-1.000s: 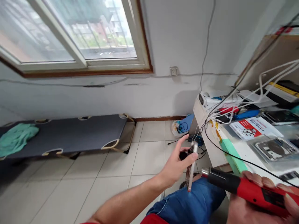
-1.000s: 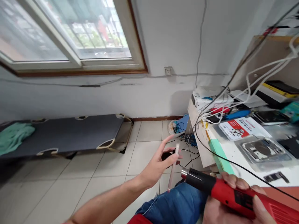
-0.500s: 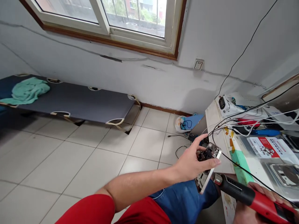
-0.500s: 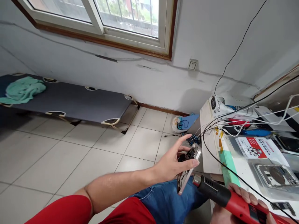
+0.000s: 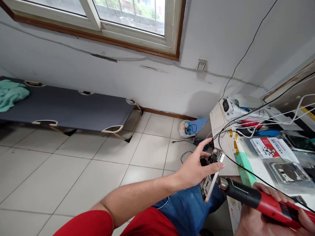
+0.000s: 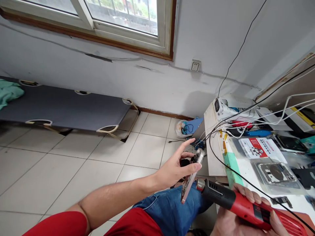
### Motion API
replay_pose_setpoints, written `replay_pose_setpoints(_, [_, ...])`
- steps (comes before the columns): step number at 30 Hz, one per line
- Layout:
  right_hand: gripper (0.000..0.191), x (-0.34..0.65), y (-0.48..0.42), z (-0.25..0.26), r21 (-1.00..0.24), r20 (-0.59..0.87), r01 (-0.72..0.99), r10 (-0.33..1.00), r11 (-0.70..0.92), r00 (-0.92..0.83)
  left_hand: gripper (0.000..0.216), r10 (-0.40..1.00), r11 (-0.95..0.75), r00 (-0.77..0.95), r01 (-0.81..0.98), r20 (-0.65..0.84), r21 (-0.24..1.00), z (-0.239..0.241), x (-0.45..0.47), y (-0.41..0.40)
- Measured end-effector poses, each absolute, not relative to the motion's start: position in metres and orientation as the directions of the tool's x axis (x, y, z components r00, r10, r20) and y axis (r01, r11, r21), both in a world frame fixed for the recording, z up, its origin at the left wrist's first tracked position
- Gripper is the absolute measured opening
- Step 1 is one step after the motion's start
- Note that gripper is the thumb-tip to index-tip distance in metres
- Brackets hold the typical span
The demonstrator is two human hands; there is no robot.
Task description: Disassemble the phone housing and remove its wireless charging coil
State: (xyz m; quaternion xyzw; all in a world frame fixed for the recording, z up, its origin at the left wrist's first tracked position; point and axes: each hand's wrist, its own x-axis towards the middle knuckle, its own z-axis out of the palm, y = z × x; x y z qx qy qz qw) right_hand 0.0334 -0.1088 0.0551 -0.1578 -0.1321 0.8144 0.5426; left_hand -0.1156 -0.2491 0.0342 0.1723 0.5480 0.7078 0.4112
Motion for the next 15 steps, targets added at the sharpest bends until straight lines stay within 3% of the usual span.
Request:
replay_pose_setpoints(10, [0.021, 0.028, -0.106, 0.042, -0.585, -0.056, -0.792, 0.983, -0.174, -0.175, 0.093, 0.785, -0.174, -0.574, -0.567, -0.234, 0.805, 0.039, -0.116, -0.249])
replay_pose_setpoints(15, [0.019, 0.020, -0.118, 0.050, -0.593, -0.047, -0.790, 0.986, -0.156, -0.159, 0.088, 0.787, -0.195, -0.570, -0.592, -0.235, 0.782, 0.044, -0.118, -0.249])
